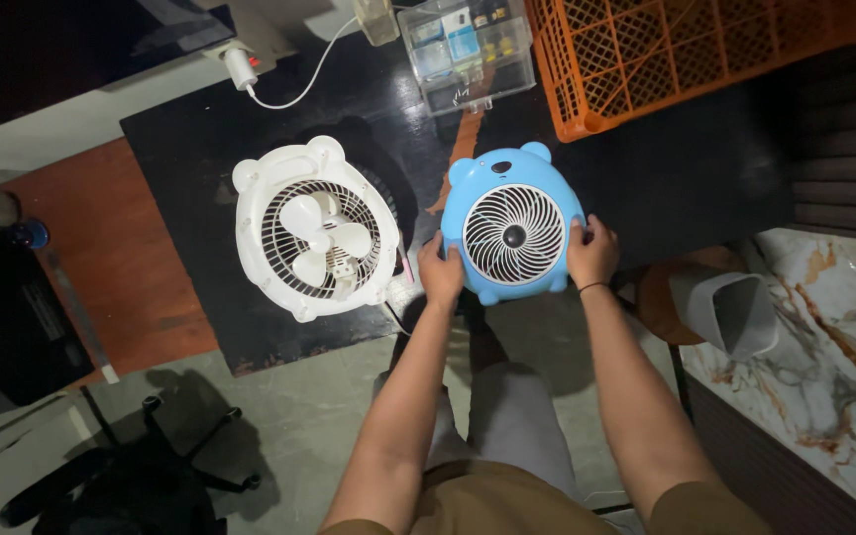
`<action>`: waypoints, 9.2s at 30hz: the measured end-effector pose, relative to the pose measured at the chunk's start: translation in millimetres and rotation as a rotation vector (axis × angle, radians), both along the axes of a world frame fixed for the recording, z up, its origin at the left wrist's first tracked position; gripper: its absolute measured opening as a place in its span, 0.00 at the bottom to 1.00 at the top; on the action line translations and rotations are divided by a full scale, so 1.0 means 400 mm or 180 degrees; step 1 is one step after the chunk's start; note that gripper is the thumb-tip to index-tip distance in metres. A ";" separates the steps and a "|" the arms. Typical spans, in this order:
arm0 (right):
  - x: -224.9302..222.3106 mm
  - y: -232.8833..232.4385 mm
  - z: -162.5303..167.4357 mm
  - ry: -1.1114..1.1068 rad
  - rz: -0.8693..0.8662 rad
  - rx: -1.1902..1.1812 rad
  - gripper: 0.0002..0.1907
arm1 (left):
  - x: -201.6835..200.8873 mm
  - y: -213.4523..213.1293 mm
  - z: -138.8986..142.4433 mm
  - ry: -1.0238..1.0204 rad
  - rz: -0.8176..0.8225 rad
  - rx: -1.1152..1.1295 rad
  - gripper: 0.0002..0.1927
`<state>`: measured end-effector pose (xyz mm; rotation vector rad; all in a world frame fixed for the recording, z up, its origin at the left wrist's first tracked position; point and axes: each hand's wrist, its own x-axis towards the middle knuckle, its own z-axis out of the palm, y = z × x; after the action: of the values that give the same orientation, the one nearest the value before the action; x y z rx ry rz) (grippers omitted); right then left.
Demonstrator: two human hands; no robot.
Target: The person removes the blade assembly from a white desk fan by hand, then uses a screwdriver to unscrew and open the front grille of a blue desk fan on the table, working on the fans one after another.
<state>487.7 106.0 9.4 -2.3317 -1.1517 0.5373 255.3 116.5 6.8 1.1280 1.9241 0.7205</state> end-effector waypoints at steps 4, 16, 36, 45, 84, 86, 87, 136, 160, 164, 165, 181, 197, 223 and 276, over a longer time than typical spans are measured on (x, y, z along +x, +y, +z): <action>0.003 -0.013 -0.007 -0.0001 -0.0042 0.0057 0.19 | -0.012 -0.015 -0.007 0.0019 -0.0070 -0.0062 0.27; -0.001 -0.049 0.010 0.0468 -0.0132 0.0078 0.17 | -0.100 -0.063 0.053 0.0022 -0.0348 0.0649 0.27; -0.431 0.069 0.179 0.1196 0.0345 0.0271 0.25 | -0.601 0.021 0.179 0.0328 0.0015 0.1390 0.21; -0.671 0.115 0.126 0.0985 0.0488 -0.0030 0.27 | -0.829 0.023 0.124 0.0219 0.0141 0.0974 0.22; -0.704 0.116 0.089 0.0352 0.0768 0.0269 0.26 | -0.823 0.021 0.124 -0.0023 0.0154 0.0629 0.30; -0.708 0.126 0.094 0.0101 0.0955 0.0404 0.25 | -0.820 0.021 0.115 0.0162 0.0171 0.0889 0.30; -0.709 0.128 0.098 -0.0027 0.1045 0.0468 0.25 | -0.818 0.019 0.111 0.0252 0.0175 0.1017 0.30; -0.832 -0.184 0.182 0.0896 0.1808 0.0478 0.24 | -1.018 0.103 0.237 0.0515 -0.1411 0.1038 0.32; -1.109 -0.242 0.205 0.0526 0.1241 0.0869 0.27 | -0.759 -0.078 0.343 0.0023 0.0061 0.1746 0.19; -1.142 -0.239 0.206 0.0511 0.1542 0.0379 0.34 | -0.725 -0.122 0.422 0.0438 -0.0160 0.1826 0.34; -1.148 -0.245 0.205 0.0552 0.1622 0.0341 0.30 | -0.726 -0.122 0.433 0.0510 -0.0136 0.1776 0.34; -0.947 -0.142 0.298 0.0655 0.2001 0.0751 0.15 | -0.902 -0.030 0.468 0.0649 -0.1162 0.1479 0.29; -0.831 0.228 0.537 -0.0187 0.3621 0.0880 0.18 | -0.922 0.085 0.476 0.0157 -0.1510 0.0735 0.29; -0.780 0.255 0.486 0.0067 0.3734 0.1091 0.20 | -0.865 0.055 0.457 0.0274 -0.1005 0.1148 0.27; -0.841 0.903 1.386 -0.1082 0.2300 0.1917 0.23 | -0.798 0.197 0.500 0.1499 -0.1941 0.0565 0.32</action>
<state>151.3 467.3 563.6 -1.4835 -1.9985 -0.0124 -64.1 195.4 206.8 2.0143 1.7355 0.3019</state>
